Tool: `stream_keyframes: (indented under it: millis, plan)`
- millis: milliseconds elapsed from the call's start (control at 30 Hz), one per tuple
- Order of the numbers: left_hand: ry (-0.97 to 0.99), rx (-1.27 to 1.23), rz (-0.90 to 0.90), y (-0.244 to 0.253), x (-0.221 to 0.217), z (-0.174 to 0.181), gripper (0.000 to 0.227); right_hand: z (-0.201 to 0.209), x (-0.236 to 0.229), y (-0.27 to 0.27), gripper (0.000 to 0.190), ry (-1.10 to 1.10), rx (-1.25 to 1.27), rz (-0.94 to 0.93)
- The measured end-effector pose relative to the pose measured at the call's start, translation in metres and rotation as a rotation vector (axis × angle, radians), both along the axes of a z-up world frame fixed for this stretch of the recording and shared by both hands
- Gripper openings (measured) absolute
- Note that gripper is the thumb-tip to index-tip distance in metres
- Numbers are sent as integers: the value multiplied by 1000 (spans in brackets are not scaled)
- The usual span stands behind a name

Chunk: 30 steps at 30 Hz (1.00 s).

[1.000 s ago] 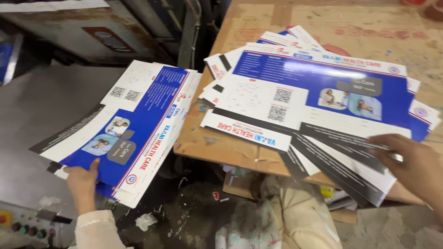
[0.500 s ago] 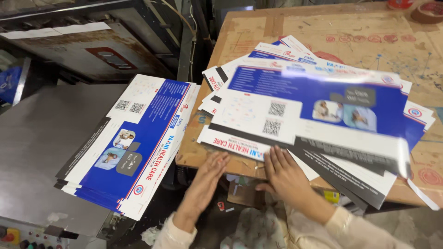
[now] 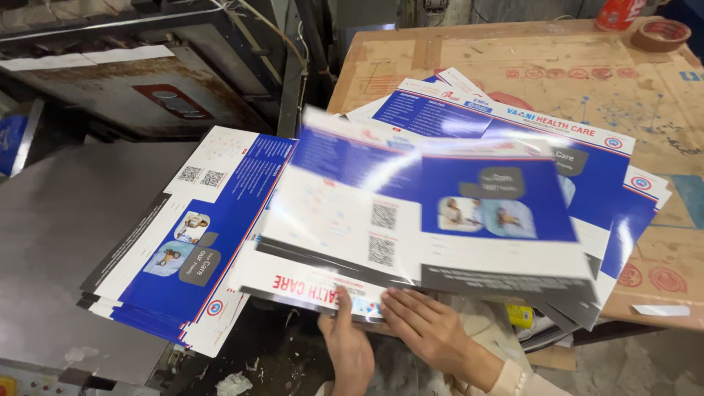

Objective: The person assembles printed brochures by folding them in half and applying a strip of adhesive tape to the center crease. They repeatedly pick up a folded brochure, smooth it, apply the tape, and place the finished item onto a growing stack on the table.

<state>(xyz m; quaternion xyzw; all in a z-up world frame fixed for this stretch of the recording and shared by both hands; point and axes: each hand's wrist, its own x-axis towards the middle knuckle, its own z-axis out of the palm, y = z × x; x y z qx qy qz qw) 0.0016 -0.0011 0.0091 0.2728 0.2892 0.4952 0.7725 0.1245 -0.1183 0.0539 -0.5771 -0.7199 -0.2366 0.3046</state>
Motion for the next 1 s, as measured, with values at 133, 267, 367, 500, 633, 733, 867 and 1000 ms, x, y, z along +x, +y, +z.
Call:
stream_keyframes:
  millis: [133, 267, 367, 500, 633, 733, 867, 1000]
  plan:
    - [-121, 516, 256, 9, 8, 62, 25, 21, -5, 3, 38, 104, -26, -31]
    - [207, 1089, -36, 28, 23, 140, 35, 42, 6, -26, 41, 163, 112, -56]
    - [436, 1949, 31, 34, 72, 168, 65, 58, 18, -61, 40, 13, 160, -231]
    - [757, 2166, -275, 5, 134, 118, 65, 59, 53, -84, 40, -175, 150, -625]
    - [932, 2291, -368, 1, 136, 40, 42, 40, 104, -83, 45, -38, -357, -723]
    - [829, 2071, -453, 29, 132, 13, 40, 19, 119, -89, 43, 44, -370, -702]
    - [887, 2060, -429, 60, 112, 24, 39, 11, 127, -89, 45, 105, -405, -678]
    - [1152, 1616, -860, 78, 123, 52, 25, 24, 164, -82, 43, 369, -592, -660]
